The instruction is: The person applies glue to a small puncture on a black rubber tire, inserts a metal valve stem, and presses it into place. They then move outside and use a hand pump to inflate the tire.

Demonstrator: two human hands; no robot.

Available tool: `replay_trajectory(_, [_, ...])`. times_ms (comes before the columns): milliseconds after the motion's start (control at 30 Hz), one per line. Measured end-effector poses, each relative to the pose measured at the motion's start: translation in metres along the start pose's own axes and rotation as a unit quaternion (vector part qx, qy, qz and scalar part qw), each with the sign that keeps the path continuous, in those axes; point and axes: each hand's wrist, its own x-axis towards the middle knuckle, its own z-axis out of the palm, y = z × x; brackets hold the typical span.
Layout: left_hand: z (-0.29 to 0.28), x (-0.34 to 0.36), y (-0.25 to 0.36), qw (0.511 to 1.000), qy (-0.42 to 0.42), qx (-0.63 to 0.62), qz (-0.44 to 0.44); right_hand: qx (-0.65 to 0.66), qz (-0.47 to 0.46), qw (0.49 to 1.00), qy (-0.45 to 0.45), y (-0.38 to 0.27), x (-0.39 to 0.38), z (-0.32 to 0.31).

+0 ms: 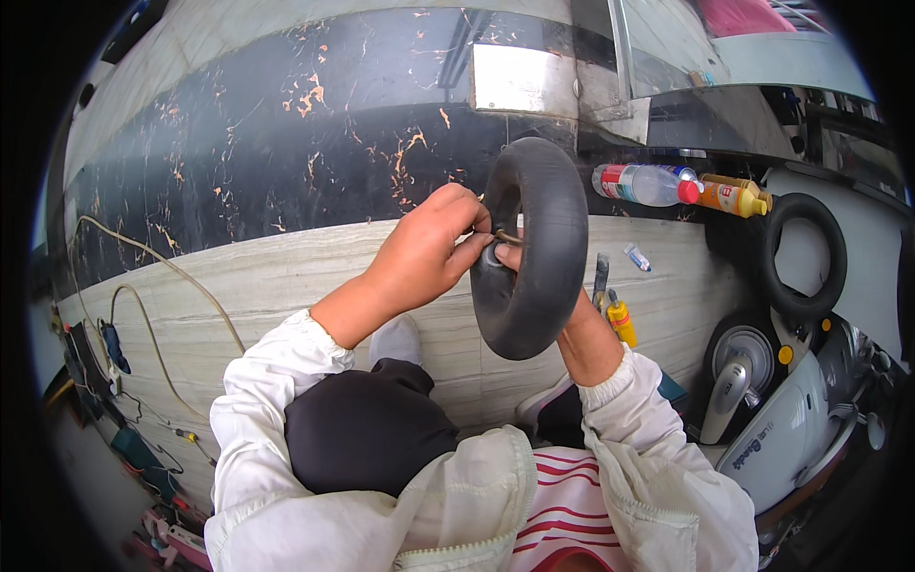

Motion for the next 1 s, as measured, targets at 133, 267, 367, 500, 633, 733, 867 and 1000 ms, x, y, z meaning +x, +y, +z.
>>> replay_trajectory(133, [-0.001, 0.0, -0.003, 1.0, 0.009, -0.008, 0.019, 0.046, 0.044, 0.998, 0.017, 0.017, 0.01, -0.02])
replay_trajectory(267, [-0.004, -0.003, -0.006, 0.996, 0.033, -0.072, -0.037, 0.018, 0.074, 0.997, 0.031, 0.004, 0.01, -0.007])
replay_trajectory(367, [-0.001, -0.005, -0.017, 0.956, 0.105, -0.205, -0.183, 0.005, 0.093, 0.996, 0.015, -0.007, 0.007, 0.003])
replay_trajectory(500, [-0.011, -0.006, -0.022, 0.985, 0.121, 0.011, -0.121, 0.001, 0.105, 0.994, 0.003, -0.009, 0.008, 0.004])
replay_trajectory(633, [-0.008, -0.006, -0.019, 0.913, -0.035, -0.333, -0.234, -0.002, 0.077, 0.997, -0.019, -0.004, 0.014, -0.002])
replay_trajectory(733, [-0.002, -0.006, -0.012, 0.858, -0.063, -0.411, -0.301, -0.025, 0.068, 0.997, 0.001, 0.002, 0.012, -0.003])
replay_trajectory(867, [0.0, -0.006, -0.017, 0.804, -0.066, -0.469, -0.359, -0.044, 0.043, 0.998, -0.034, 0.002, 0.01, -0.005])
replay_trajectory(1000, [0.0, -0.006, -0.015, 0.795, -0.068, -0.448, -0.404, -0.076, 0.037, 0.996, -0.008, -0.009, 0.003, 0.01])
